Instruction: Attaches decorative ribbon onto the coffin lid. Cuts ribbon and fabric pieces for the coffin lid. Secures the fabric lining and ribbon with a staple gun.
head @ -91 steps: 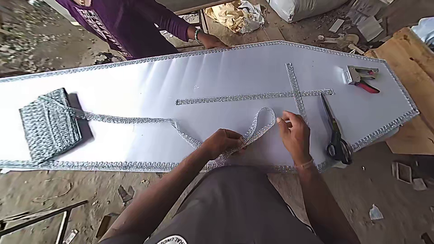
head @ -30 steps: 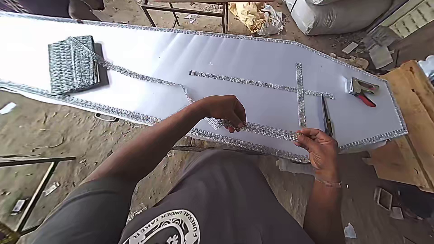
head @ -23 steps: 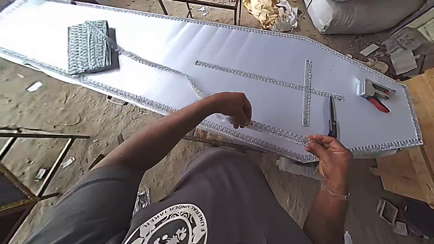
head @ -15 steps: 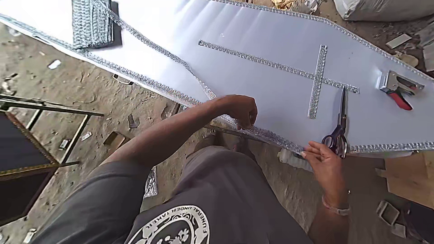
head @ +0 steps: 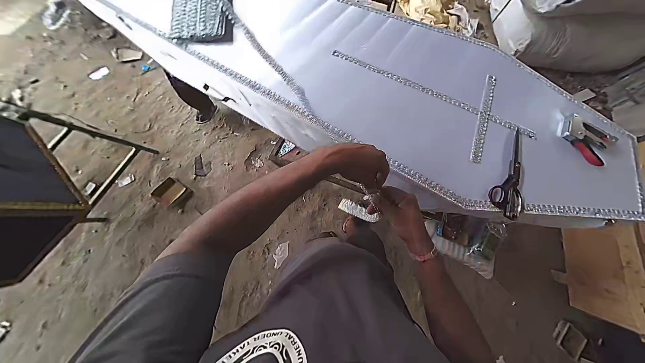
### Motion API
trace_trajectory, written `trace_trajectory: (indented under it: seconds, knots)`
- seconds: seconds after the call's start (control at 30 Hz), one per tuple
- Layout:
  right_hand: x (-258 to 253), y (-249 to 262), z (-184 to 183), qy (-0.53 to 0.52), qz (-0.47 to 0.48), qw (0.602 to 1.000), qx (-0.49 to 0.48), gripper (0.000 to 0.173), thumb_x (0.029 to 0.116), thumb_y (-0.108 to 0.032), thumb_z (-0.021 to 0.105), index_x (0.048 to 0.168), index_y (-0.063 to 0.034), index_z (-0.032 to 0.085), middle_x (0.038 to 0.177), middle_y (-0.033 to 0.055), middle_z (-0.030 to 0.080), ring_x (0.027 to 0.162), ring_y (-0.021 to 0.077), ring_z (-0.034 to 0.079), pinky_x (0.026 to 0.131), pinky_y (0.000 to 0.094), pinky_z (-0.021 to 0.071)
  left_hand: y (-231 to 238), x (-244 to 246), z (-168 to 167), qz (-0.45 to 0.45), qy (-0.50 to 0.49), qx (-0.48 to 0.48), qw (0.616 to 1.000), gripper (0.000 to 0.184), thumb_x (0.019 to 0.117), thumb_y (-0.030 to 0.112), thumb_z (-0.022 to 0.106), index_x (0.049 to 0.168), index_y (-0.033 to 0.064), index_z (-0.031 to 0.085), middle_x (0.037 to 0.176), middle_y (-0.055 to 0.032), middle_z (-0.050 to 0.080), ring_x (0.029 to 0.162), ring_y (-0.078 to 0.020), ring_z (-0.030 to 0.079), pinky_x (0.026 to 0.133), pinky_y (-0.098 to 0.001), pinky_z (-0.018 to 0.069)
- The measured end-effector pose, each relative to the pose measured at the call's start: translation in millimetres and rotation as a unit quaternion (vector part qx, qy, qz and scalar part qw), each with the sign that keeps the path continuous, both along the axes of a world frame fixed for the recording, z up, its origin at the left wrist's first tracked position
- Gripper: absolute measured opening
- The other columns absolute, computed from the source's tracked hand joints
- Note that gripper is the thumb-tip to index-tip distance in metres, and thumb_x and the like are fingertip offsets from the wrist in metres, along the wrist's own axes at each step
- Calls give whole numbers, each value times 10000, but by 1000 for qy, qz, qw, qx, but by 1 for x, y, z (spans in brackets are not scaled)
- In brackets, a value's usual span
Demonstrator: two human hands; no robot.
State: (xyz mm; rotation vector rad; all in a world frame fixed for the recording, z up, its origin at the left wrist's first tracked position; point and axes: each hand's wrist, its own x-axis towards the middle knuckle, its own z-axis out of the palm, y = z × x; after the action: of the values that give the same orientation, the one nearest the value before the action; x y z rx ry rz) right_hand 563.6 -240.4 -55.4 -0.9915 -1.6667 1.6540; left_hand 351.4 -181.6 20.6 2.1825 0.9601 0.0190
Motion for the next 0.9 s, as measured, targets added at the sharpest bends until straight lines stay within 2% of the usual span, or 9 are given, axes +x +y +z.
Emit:
trace_trajectory:
  seconds: [0.07,0.13,0.17,0.23,0.33,0.5,0.6,0.8,0.9]
  knots:
    - [-6,-24,-7,46,-21,998,-32,126,970,-4,628,976,66,733,782,93,751,688,143,720,687,296,626,-38,-26,-23,120,-164,85,975,133,941,144,712,1056,107,766,1023,-11,744,969,-130,701,894,-394,579]
    - [-8,-48,-14,70,-17,994,-85,123,976,10,623,989,84,721,792,118,749,692,167,725,692,320,636,-88,-45,-53,303,-383,116,865,173,984,27,617,1120,-24,711,1143,-102,731,1080,-172,699,994,-379,576]
    - [-12,-57,-17,69,-19,991,-111,128,984,11,612,1002,93,708,797,128,746,689,181,727,683,330,640,-114,-50,-66,414,-462,114,776,180,999,4,579,1130,-69,678,1107,-135,730,1012,-194,712,937,-385,596]
    - [-22,-68,-17,52,-26,987,-147,125,995,10,591,1007,86,689,798,127,754,677,180,738,643,317,642,-163,-53,-83,624,-468,59,623,217,1046,109,550,1221,7,627,1071,-88,706,880,-147,686,799,-327,589]
    - [-35,-77,-18,35,-16,983,-181,116,1007,4,587,1011,89,665,784,138,748,648,182,735,599,307,636,-210,-39,-112,712,-489,-143,483,233,1039,180,601,1212,33,654,1009,-90,727,797,-160,692,709,-318,587]
    - [-54,-84,-23,10,5,981,-195,124,1005,-37,609,975,69,666,736,117,728,626,169,712,624,315,629,-230,-6,-111,626,-563,-267,468,310,1021,145,632,1271,-38,640,1095,-143,739,962,-217,732,869,-364,611]
    - [-55,-85,-29,10,15,979,-205,127,996,-49,623,955,57,678,726,96,706,614,159,684,627,330,621,-224,7,-106,606,-589,-265,465,239,986,112,673,1174,-34,682,1002,-111,737,873,-184,719,845,-357,612]
    - [-45,-93,-41,-14,-3,975,-220,132,1001,-43,613,927,56,659,684,87,694,588,145,672,599,304,603,-210,20,-114,661,-604,-259,362,160,969,30,670,1074,-88,697,955,-180,751,855,-241,745,849,-392,626]
    - [-43,-93,-48,-7,-9,975,-220,142,1003,-44,609,918,59,656,689,96,695,591,153,677,605,315,611,-206,24,-112,674,-592,-239,372,154,963,18,676,1062,-96,706,939,-186,756,842,-238,752,837,-382,632]
